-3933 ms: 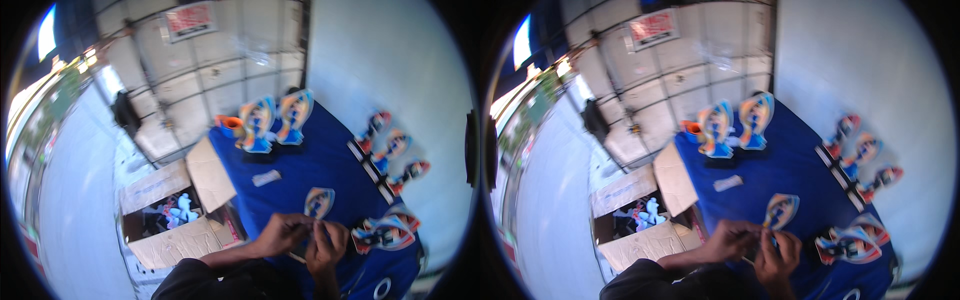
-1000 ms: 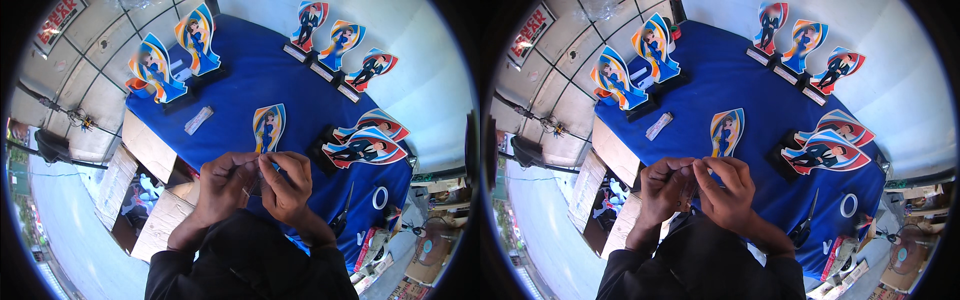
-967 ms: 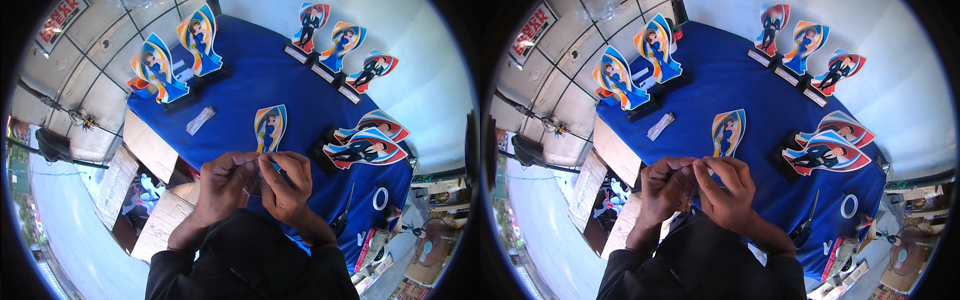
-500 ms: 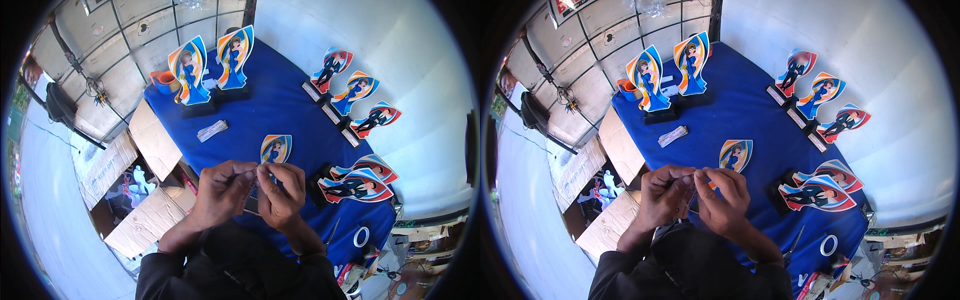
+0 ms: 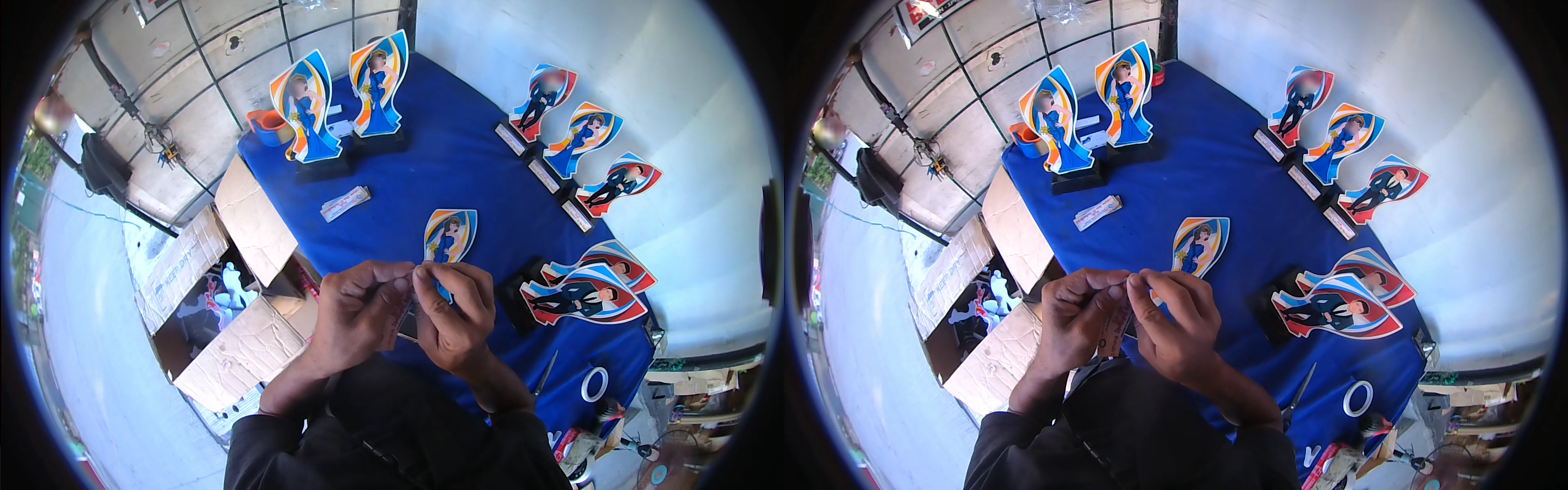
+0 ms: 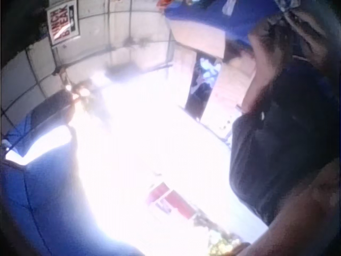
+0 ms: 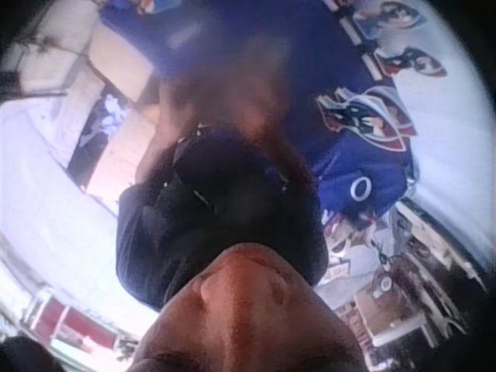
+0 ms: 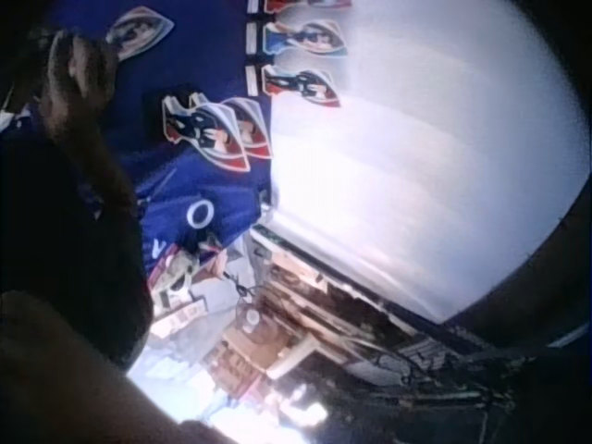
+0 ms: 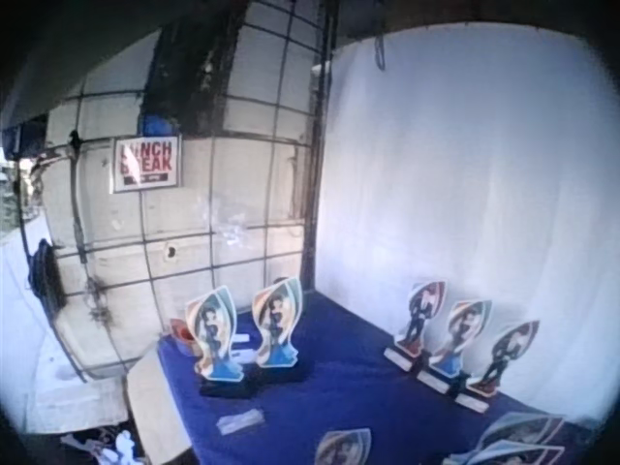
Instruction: The person assembles decorative cutouts by attaching printed figures to black bases and affixing small paper labels to the front. They handle each cutout one at a time, place it on a blue-covered table, and use a marker to write on the label before pressing it into place.
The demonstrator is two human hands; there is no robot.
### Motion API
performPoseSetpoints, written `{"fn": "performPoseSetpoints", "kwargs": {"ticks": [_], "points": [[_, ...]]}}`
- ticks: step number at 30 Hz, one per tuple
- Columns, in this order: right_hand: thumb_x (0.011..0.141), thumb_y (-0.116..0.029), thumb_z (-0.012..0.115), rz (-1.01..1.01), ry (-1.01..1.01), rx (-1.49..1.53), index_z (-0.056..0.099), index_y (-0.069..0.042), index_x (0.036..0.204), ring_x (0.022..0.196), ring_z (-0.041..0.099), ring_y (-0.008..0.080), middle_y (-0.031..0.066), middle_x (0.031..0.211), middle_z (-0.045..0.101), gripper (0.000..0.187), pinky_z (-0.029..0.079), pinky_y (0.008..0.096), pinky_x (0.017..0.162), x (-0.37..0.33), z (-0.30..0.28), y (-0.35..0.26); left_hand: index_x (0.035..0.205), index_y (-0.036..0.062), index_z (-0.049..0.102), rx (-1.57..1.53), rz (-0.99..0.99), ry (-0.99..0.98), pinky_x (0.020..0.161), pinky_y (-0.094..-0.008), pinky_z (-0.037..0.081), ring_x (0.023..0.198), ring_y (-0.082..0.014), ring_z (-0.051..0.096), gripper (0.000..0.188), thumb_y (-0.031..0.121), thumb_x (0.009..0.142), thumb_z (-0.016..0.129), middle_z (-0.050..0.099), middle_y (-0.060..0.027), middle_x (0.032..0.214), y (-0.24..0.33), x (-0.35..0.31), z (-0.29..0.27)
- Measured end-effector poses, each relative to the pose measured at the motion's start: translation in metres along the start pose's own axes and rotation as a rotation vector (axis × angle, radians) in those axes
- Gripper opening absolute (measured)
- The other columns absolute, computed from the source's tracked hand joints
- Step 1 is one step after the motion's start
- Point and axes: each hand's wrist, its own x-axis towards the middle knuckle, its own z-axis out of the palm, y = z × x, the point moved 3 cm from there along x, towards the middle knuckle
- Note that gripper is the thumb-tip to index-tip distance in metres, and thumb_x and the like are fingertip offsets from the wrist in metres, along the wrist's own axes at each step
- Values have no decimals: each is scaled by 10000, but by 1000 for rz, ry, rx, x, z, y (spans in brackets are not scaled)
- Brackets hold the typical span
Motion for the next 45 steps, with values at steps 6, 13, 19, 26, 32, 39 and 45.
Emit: {"fn": "performPoseSetpoints", "kwargs": {"ticks": [6,13,19,26,32,39,45], "points": [[770,57,714,-7,21,31,749,-17,1152,966,646,288,123,1078,697,390,554,372,791,-7,-1,0,1151,-46,695,-6,-44,8,571,-197,472,663,-31,599,175,20,1043,575,703,-31,813,0,-9,3],[755,91,738,55,15,83,733,-22,1174,957,636,271,105,1073,696,434,528,356,787,-14,-11,4,1161,-54,682,-27,-85,-45,573,-196,467,662,-37,596,181,7,1046,556,696,-38,819,-2,-10,12],[748,88,749,48,-7,72,733,-27,1186,961,634,267,103,1079,690,453,523,350,777,-15,-19,7,1162,-54,680,11,-69,-65,612,-205,492,713,-46,615,179,5,1045,559,701,-41,838,-1,-10,17],[753,90,749,15,7,56,735,-25,1201,970,634,268,112,1090,682,463,524,342,774,-15,-17,5,1143,-58,693,14,-62,-55,656,-213,513,775,-47,629,166,4,1034,584,729,-52,897,3,-9,16],[761,74,742,5,4,49,743,-23,1193,971,637,267,116,1088,684,443,538,342,777,-15,-13,4,1143,-55,698,17,-42,-26,643,-209,509,757,-42,626,165,4,1030,592,729,-50,884,1,-9,14],[773,35,727,-13,-22,40,747,-10,1185,975,642,266,120,1099,687,415,566,347,784,-14,-11,7,1148,-44,702,16,-74,-42,608,-197,489,708,-27,603,169,-1,1032,588,715,-31,845,-1,-10,11],[776,30,727,2,-55,53,742,-2,1187,982,640,265,119,1106,682,413,568,360,791,-15,-9,9,1158,-39,701,-4,-104,-47,607,-194,476,711,-22,595,173,1,1032,589,709,-22,851,-3,-8,11]]}}
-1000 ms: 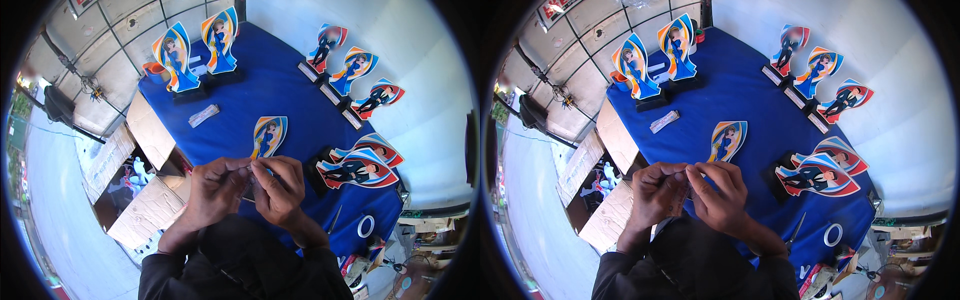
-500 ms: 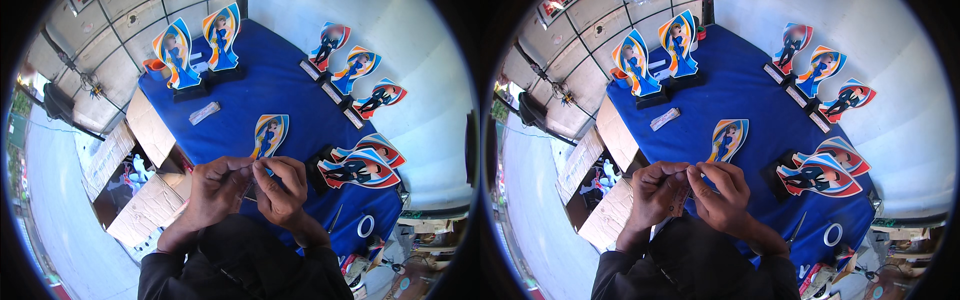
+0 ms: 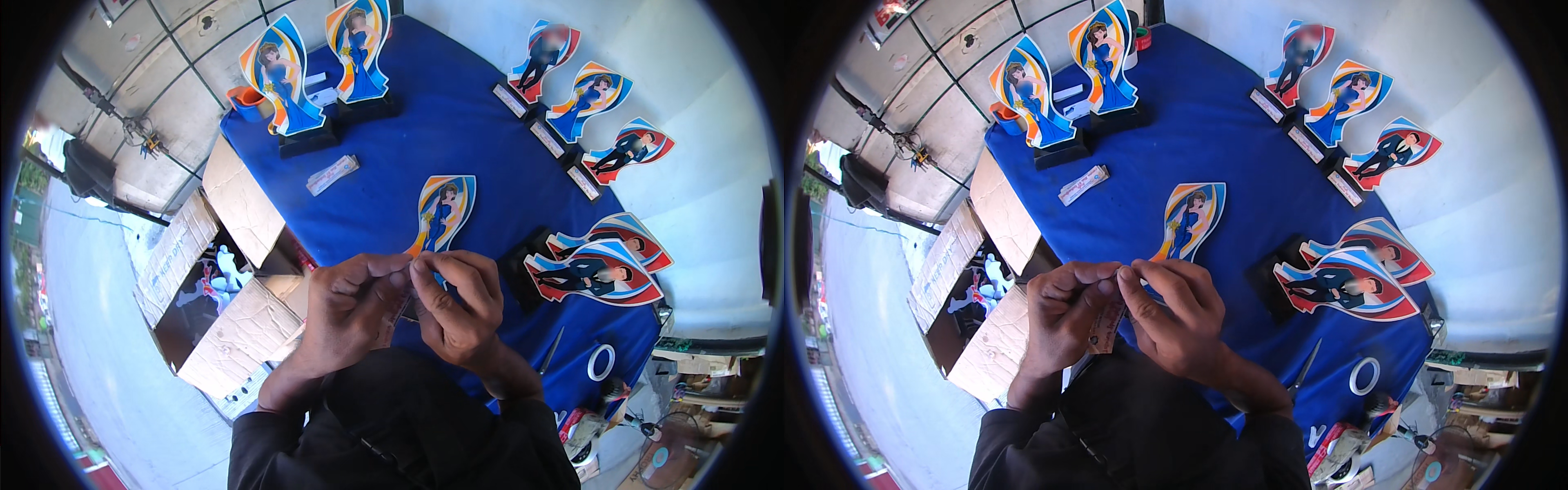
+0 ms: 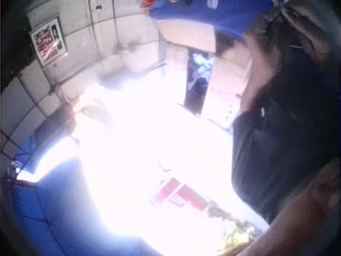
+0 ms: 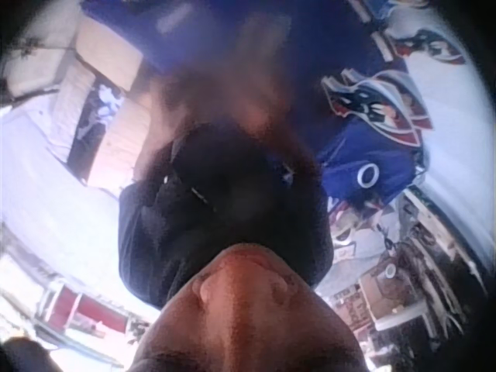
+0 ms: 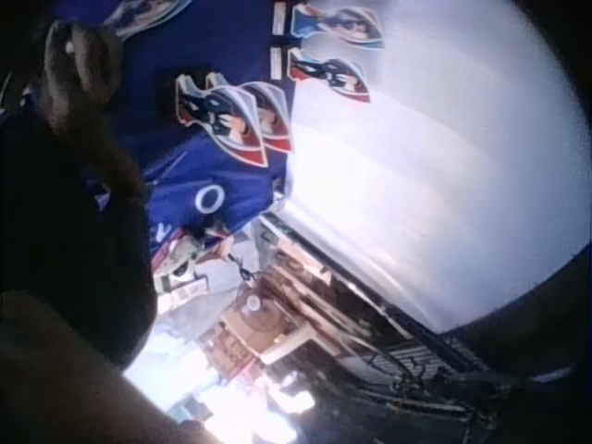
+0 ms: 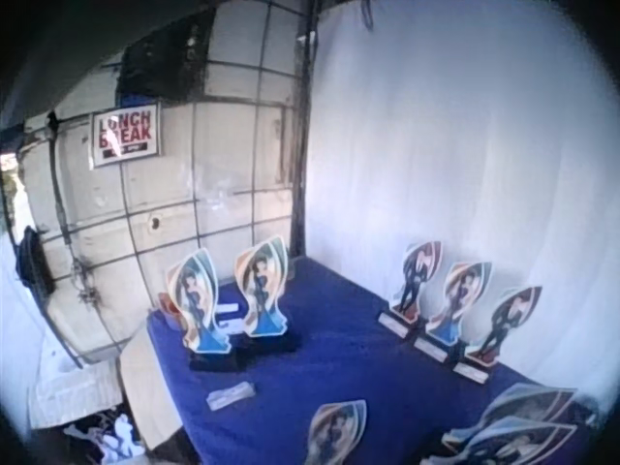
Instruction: The person assembles decorative cutouts by attaching printed figures to black bases and affixing small paper labels to the front. They handle each cutout one at a time, place it on a blue-covered table, and use a marker to write on the label before pressing it into place.
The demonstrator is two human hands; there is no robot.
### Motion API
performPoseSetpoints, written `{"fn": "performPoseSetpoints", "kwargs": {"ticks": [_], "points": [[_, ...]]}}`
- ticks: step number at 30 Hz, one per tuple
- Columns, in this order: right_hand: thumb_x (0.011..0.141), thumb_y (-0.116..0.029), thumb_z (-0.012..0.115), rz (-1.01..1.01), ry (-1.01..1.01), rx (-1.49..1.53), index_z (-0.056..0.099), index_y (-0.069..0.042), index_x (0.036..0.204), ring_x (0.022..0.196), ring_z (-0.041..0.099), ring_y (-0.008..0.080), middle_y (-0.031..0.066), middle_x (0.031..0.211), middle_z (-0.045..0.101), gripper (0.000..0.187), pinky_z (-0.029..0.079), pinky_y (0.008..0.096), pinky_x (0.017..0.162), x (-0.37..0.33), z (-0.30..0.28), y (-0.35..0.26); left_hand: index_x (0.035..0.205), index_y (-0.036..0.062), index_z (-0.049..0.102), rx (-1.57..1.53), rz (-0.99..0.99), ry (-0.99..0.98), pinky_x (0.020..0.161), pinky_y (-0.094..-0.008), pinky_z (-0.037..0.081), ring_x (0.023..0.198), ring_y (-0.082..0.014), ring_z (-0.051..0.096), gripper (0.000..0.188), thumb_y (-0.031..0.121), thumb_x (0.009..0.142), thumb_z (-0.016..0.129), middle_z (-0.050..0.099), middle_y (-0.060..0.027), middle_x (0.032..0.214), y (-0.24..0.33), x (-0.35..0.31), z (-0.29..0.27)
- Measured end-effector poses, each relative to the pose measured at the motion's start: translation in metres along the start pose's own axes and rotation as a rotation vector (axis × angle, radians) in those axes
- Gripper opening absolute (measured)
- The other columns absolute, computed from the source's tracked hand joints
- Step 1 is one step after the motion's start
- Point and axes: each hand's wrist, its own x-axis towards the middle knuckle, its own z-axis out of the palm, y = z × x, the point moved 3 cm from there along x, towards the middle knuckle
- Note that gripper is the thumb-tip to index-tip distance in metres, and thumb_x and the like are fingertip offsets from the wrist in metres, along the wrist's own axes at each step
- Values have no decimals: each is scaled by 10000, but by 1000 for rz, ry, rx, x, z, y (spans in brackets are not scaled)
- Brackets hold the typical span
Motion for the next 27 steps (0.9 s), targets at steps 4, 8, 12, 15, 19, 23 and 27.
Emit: {"fn": "performPoseSetpoints", "kwargs": {"ticks": [4,8,12,15,19,23,27], "points": [[775,26,728,12,-7,12,742,-3,1184,982,640,267,119,1102,680,410,569,367,790,0,1,2,1164,-34,701,17,6,-1,616,-195,474,720,-19,594,176,0,1032,591,708,-21,853,1,2,-1],[775,21,730,9,-10,12,742,-5,1184,969,646,269,122,1107,685,410,566,366,784,-1,1,2,1155,-31,702,15,-38,-26,611,-198,468,718,-19,591,167,7,1030,598,696,-12,829,0,2,-4],[779,20,726,14,-13,-7,742,-11,1191,961,651,270,122,1114,690,414,564,362,779,0,3,2,1145,-28,697,35,26,-3,556,-204,444,653,-21,576,156,24,1032,603,673,-8,789,-1,3,-3],[777,21,730,16,-23,10,738,-18,1198,958,652,277,123,1110,690,423,562,365,781,1,4,1,1144,-33,691,44,11,-1,541,-209,440,635,-22,570,154,30,1031,607,671,-14,785,0,4,-3],[759,52,735,80,-74,105,715,-22,1159,955,648,291,123,1085,672,407,552,383,777,0,5,5,1134,-42,686,-62,-122,-24,533,-209,440,635,-17,570,148,31,1023,621,681,-27,794,-1,1,-4],[746,95,719,100,-71,172,662,-46,1051,959,637,310,124,1093,630,341,540,405,765,-3,8,4,1121,-47,677,-110,-89,-77,539,-208,449,635,-34,582,144,45,1018,634,687,-38,812,-4,-4,-9],[759,83,727,66,-116,148,642,-72,995,996,623,326,121,1136,598,295,536,411,789,-8,15,0,1125,-27,680,-409,-268,-82,694,-232,499,790,-67,625,148,44,997,659,705,-45,906,-25,-7,-15]]}}
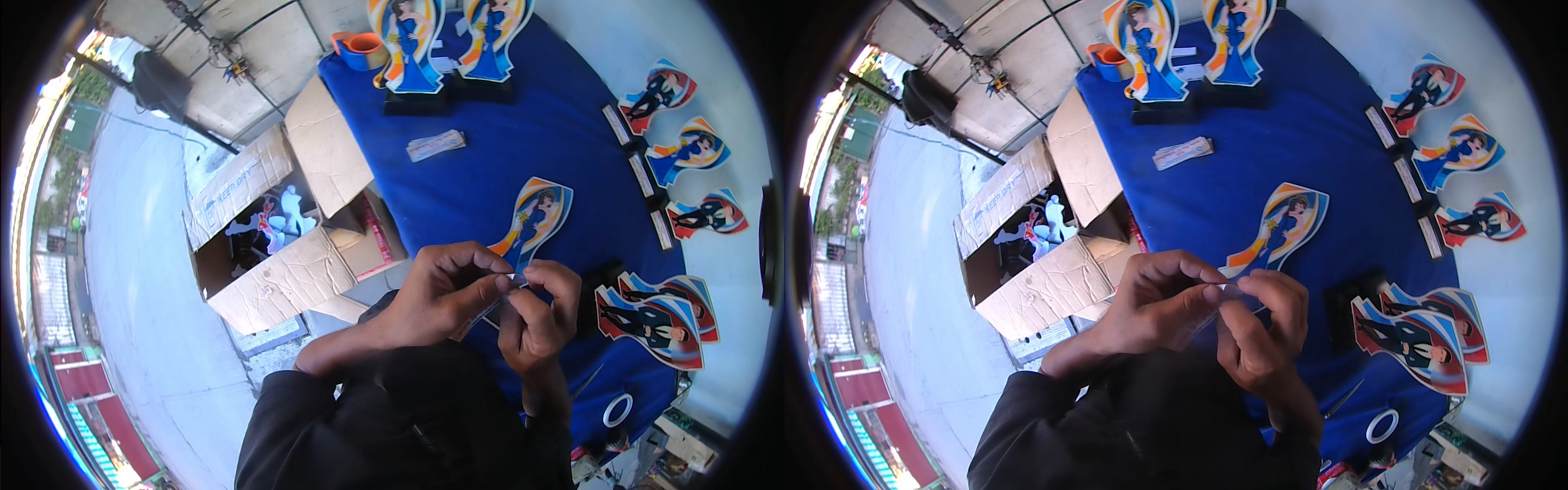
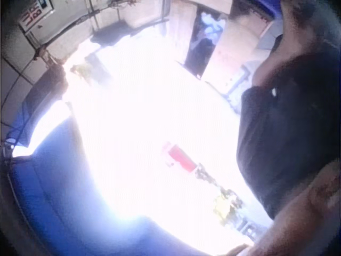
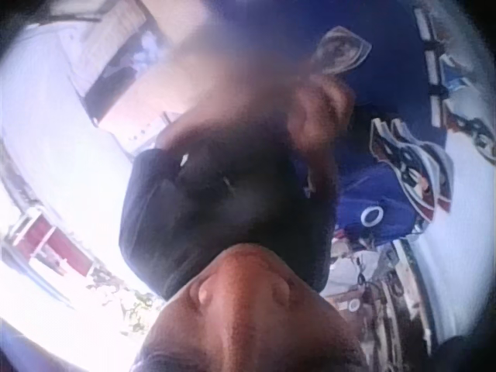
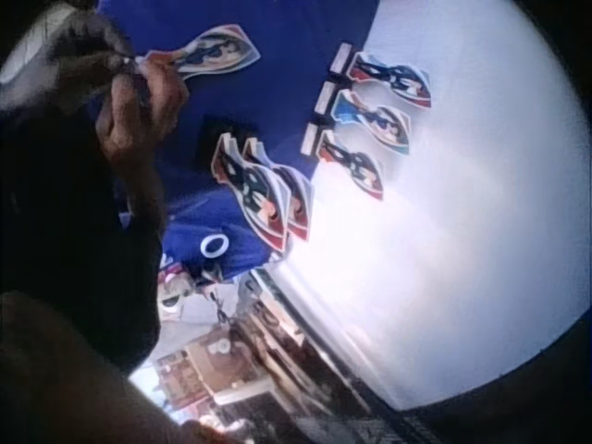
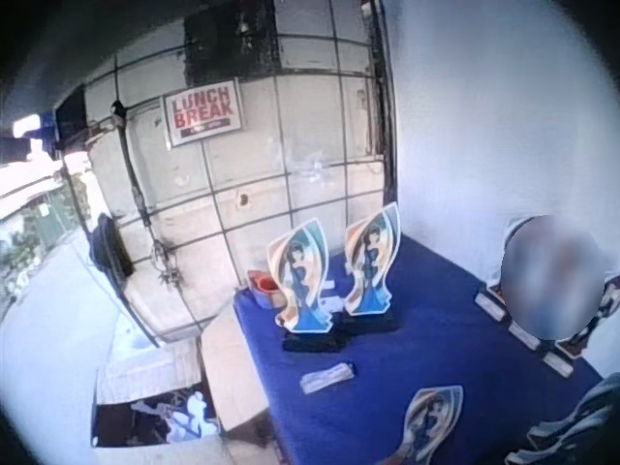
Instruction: The person assembles decorative cutouts by attaching printed figures to black bases and affixing small paper labels to the front. They handle each cutout one at a time, place it on a blue-covered table, and use a marker to write on the label before pressing it into place.
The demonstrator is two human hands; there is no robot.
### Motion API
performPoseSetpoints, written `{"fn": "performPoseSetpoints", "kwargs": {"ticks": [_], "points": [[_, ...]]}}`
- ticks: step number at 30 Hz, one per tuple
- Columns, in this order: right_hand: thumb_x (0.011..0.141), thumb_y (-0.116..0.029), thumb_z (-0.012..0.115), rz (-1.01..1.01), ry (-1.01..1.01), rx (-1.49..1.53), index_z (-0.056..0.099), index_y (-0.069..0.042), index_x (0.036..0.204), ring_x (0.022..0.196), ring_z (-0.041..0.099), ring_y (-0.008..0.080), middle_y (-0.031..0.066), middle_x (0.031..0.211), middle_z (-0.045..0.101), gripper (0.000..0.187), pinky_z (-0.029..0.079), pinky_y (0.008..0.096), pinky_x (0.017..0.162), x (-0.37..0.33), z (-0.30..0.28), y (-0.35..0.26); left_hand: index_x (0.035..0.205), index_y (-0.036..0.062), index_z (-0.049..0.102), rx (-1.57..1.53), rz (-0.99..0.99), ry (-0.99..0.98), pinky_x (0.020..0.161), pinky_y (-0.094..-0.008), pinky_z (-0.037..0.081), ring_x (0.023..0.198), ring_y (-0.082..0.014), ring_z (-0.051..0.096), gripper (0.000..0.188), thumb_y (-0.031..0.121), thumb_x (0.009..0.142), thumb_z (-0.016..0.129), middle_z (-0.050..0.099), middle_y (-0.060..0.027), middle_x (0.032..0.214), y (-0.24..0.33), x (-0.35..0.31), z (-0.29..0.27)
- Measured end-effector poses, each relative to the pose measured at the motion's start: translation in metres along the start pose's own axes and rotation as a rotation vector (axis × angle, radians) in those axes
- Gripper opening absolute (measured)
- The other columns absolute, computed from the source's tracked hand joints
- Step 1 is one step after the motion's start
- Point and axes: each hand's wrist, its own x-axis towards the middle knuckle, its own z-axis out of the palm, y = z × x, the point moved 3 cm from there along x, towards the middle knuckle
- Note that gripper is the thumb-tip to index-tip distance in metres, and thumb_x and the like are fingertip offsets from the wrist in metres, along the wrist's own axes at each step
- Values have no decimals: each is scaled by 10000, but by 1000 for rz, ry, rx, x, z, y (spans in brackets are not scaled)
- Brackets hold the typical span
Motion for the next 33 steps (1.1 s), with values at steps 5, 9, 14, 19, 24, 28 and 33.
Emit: {"fn": "performPoseSetpoints", "kwargs": {"ticks": [5,9,14,19,24,28,33], "points": [[783,41,748,-66,-118,85,646,-86,995,1029,616,329,113,1145,579,268,542,411,809,-8,8,0,1072,28,652,-123,163,379,709,-233,478,803,-64,598,112,126,1019,646,664,-14,917,-33,3,-34],[840,-11,755,-41,-35,178,624,-81,1071,1028,608,313,126,1130,569,275,536,406,812,-24,-1,10,1048,72,627,192,479,930,695,-252,477,765,-111,579,134,204,1032,620,627,-17,901,-43,-9,-144],[890,-84,763,154,8,73,575,-34,1165,1017,596,307,169,1162,552,337,527,421,826,-44,-18,30,1034,-45,676,1140,724,1501,747,-373,523,793,-289,664,187,115,943,644,708,-152,891,-32,-71,-324],[808,-213,869,244,-257,-44,455,-5,1441,1106,606,389,238,1271,569,784,542,463,886,-68,1,39,1364,-77,541,1511,169,1561,1070,-475,405,1250,-417,514,504,72,901,675,531,-315,1340,-55,-105,-392],[781,-205,882,355,-324,-12,403,-18,1495,1091,635,376,242,1290,572,880,556,458,880,-103,28,45,1154,-23,706,920,380,983,844,-310,522,982,-181,672,206,65,971,669,719,-115,1080,-79,-57,-278],[759,-156,896,259,-369,58,338,-49,1525,1083,673,376,262,1271,561,954,592,445,881,-119,22,48,1156,-22,687,683,166,528,843,-315,543,1029,-183,680,212,-24,952,629,712,-123,1126,-96,-25,-153],[788,-151,867,374,-322,159,456,-84,1448,1132,629,345,209,1270,552,780,589,423,824,-119,-17,42,1111,-11,711,892,321,213,955,-401,512,1128,-322,659,291,36,830,773,690,-180,1145,-81,-11,-72]]}}
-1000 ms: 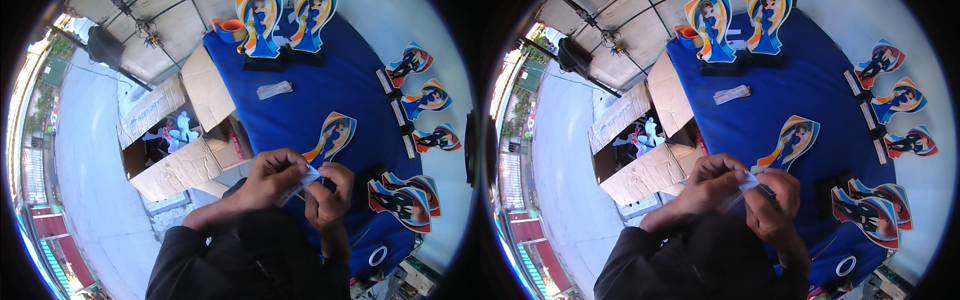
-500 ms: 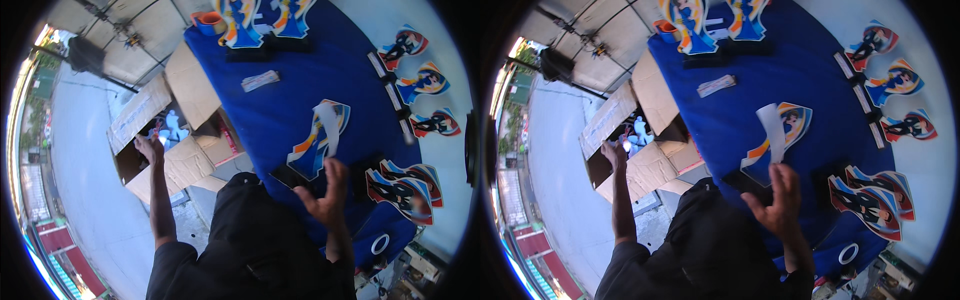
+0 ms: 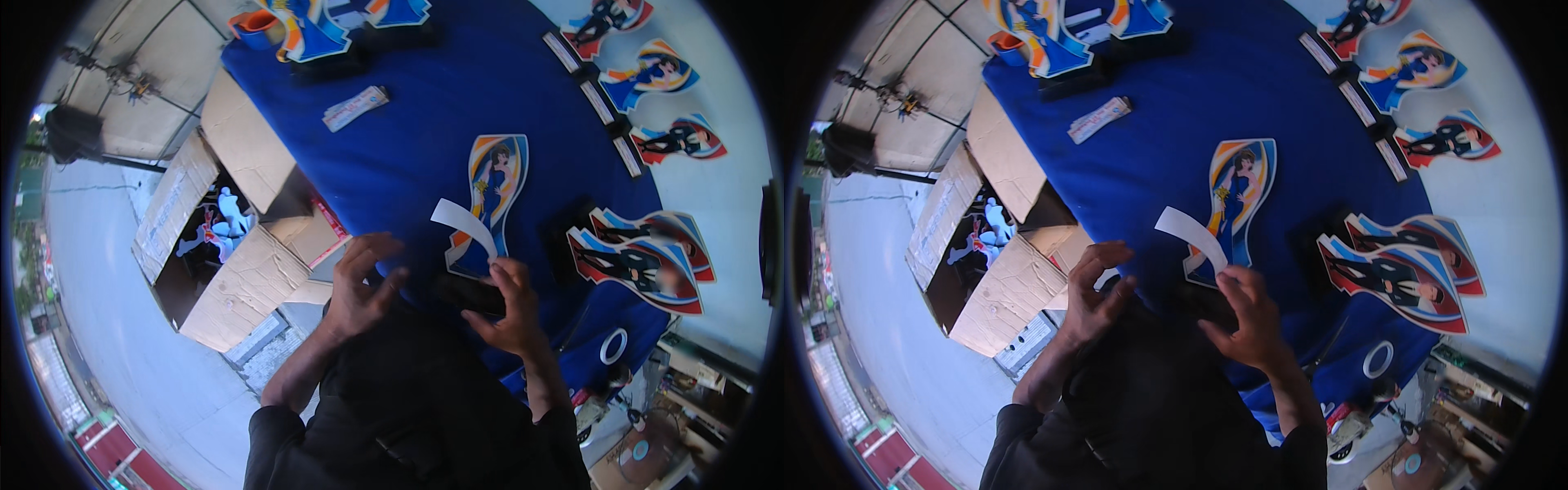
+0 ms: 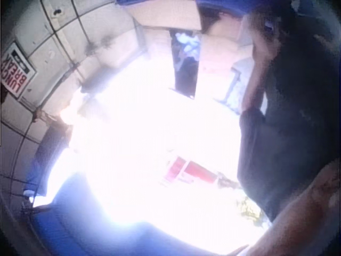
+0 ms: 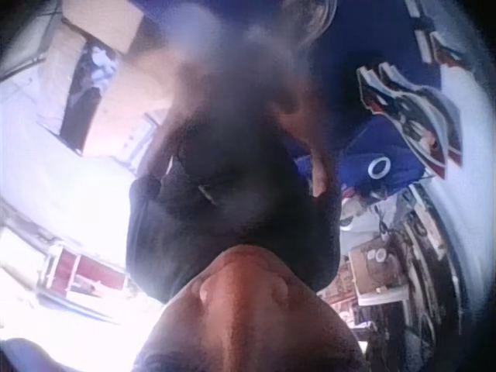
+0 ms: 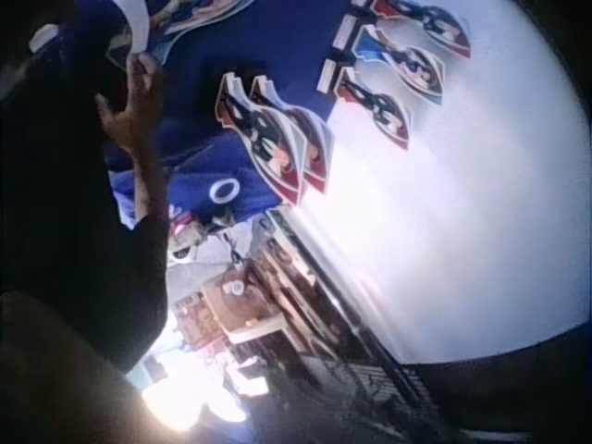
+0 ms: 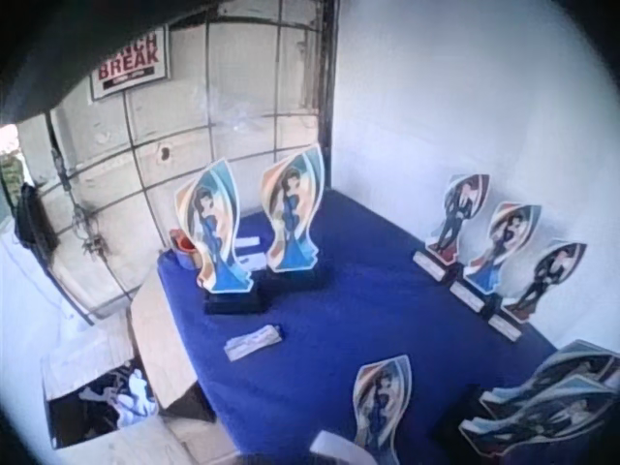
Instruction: The person assembles decorative cutouts by attaching printed figures to black bases and affixing small paper labels to the front. They handle each cutout one at a time, place it on a blue-covered table, and use a marker to write on the label before pressing it into place.
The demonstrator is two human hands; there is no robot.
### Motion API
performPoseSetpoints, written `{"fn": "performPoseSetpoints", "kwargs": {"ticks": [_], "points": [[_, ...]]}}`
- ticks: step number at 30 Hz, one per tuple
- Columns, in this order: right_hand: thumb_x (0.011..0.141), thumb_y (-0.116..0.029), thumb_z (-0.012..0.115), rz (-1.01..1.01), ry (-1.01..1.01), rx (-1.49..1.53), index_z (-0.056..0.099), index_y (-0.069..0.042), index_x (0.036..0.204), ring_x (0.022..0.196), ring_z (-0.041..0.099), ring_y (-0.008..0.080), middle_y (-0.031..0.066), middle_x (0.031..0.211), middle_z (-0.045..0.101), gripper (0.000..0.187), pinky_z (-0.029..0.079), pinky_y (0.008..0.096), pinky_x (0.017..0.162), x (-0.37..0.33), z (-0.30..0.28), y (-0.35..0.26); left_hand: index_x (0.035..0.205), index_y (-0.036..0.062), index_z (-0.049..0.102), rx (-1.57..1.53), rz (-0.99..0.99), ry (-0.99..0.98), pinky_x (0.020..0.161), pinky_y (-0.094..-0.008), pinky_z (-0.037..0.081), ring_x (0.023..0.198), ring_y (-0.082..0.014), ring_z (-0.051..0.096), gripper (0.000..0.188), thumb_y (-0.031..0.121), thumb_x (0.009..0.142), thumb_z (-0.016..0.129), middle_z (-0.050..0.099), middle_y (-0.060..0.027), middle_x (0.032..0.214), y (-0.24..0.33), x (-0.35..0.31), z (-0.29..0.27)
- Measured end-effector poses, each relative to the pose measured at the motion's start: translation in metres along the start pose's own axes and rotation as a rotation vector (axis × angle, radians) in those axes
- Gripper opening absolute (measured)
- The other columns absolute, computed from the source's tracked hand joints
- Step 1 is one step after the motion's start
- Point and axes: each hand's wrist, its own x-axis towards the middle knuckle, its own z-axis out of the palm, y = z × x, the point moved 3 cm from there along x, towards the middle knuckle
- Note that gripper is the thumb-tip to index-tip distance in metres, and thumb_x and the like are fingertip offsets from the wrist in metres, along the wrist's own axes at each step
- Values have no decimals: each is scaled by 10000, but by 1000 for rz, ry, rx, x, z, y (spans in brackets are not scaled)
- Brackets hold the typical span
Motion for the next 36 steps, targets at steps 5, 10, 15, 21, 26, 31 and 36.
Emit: {"fn": "performPoseSetpoints", "kwargs": {"ticks": [5,10,15,21,26,31,36], "points": [[880,-87,778,65,260,46,509,-44,1309,1043,622,242,185,1220,551,508,570,347,792,-9,-24,-10,1125,-3,715,-50,54,-33,982,-425,505,1163,-340,641,392,38,757,846,682,-177,1158,26,12,19],[974,2,633,252,385,487,495,-24,1149,850,606,137,154,1040,595,225,521,268,776,-17,-21,-12,1068,-13,722,-114,99,-83,945,-405,511,1102,-315,658,368,25,730,863,688,-175,1125,41,19,29],[1004,10,565,295,329,646,456,-22,1119,817,599,113,146,962,605,161,514,262,761,-21,-18,-9,986,-19,712,-227,81,-102,909,-396,507,1048,-307,658,282,30,748,855,692,-170,1067,45,19,35],[986,21,556,426,345,1052,460,-30,1099,804,620,117,136,944,620,157,535,277,759,-29,-18,0,931,-9,727,-212,-220,-34,988,-386,450,1197,-276,581,185,73,801,829,619,-151,1236,38,14,42],[974,24,569,489,301,1083,463,-40,1087,798,615,107,129,937,622,168,532,272,749,-32,-24,4,889,3,739,-239,-104,-168,1037,-395,414,1255,-284,537,159,123,826,823,561,-161,1322,34,18,41],[973,14,582,521,244,1068,461,-47,1077,773,584,83,113,924,614,171,512,258,718,-32,-23,4,868,5,735,-405,-305,-164,1081,-423,388,1301,-293,496,138,123,838,800,514,-173,1373,33,11,45],[978,9,587,506,205,1072,462,-46,1080,765,559,63,89,910,604,170,473,237,690,-30,-25,4,880,-1,727,-303,-279,-151,1094,-455,384,1307,-312,490,120,110,864,771,504,-177,1365,33,9,48]]}}
